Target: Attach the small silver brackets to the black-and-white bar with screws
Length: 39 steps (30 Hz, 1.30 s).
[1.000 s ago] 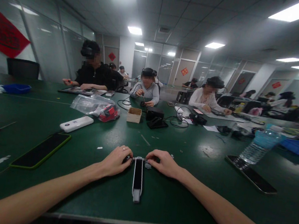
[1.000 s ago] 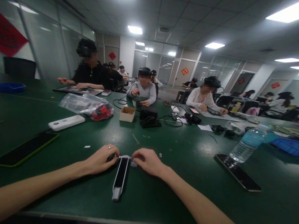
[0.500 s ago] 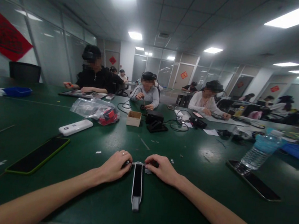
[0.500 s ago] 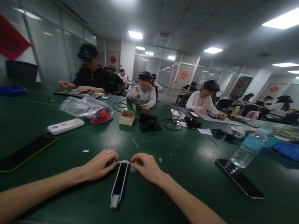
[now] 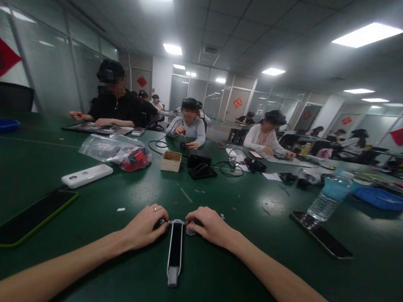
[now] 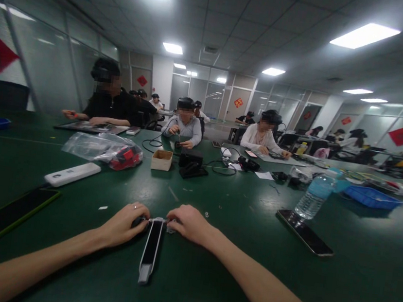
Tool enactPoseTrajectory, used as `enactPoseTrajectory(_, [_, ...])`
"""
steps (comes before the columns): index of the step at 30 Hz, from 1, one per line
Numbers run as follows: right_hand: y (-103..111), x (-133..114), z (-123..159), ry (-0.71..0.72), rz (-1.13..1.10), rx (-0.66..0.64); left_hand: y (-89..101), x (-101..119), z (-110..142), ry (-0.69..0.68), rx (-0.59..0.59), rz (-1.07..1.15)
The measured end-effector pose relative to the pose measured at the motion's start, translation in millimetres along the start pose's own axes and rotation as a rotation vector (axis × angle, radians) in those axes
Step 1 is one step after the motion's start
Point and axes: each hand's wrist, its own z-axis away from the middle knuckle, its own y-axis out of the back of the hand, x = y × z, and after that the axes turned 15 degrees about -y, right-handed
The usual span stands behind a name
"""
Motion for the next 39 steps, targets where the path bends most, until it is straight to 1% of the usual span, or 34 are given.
enactPoseTrajectory(3, [12,12,-2,-0.008,0.094,0.042,0.0,-1,0,0.009,0.0,-0.006])
enactPoseTrajectory(5, [25,25,-4,-0.078,0.187,0.088,0.1,-2,1,0.008,0.004,-0.004])
enactPoseTrajectory(7, [41,42,-3,-0.234,0.31,0.097,0.3,-3,1,0.008,0.013,-0.002])
enactPoseTrajectory(8, [49,51,-3,-0.341,0.381,0.067,0.4,-3,1,0.01,0.019,-0.001])
enactPoseTrajectory(9, [55,60,-1,-0.46,0.445,0.009,0.4,-3,1,0.013,0.026,-0.002])
enactPoseTrajectory(11, [64,77,2,-0.566,0.483,-0.059,0.3,-3,1,0.018,0.04,-0.006])
enactPoseTrajectory(13, [65,92,5,-0.631,0.484,-0.122,0.2,-4,1,0.018,0.048,-0.009])
enactPoseTrajectory(16, [59,104,7,-0.689,0.462,-0.184,0.1,-4,1,0.005,0.062,-0.014])
enactPoseTrajectory(19, [54,108,7,-0.709,0.437,-0.199,-0.2,-4,0,-0.006,0.081,-0.02])
enactPoseTrajectory(21, [54,107,7,-0.713,0.421,-0.2,-0.8,-4,0,-0.013,0.089,-0.023])
enactPoseTrajectory(24, [57,99,6,-0.684,0.395,-0.173,-2.1,-4,1,-0.006,0.111,-0.028])
enactPoseTrajectory(26, [56,88,4,-0.623,0.37,-0.125,-2.3,-4,2,0.006,0.14,-0.021])
enactPoseTrajectory(28, [49,71,0,-0.505,0.267,-0.034,-1.6,-3,3,0.001,0.17,-0.009])
enactPoseTrajectory(30, [37,49,-2,-0.333,0.038,0.093,-0.2,0,4,-0.02,0.179,-0.003])
enactPoseTrajectory(31, [30,37,-1,-0.267,-0.073,0.134,0.4,2,5,-0.032,0.177,-0.004])
enactPoseTrajectory(33, [15,12,2,-0.191,-0.224,0.126,1.0,7,6,-0.063,0.155,-0.006])
enactPoseTrajectory(36, [-2,-21,9,-0.116,-0.38,0.096,-1.4,15,7,-0.141,0.124,-0.002])
enactPoseTrajectory(39, [-11,-39,14,-0.116,-0.464,0.117,-6.1,20,7,-0.215,0.134,0.001])
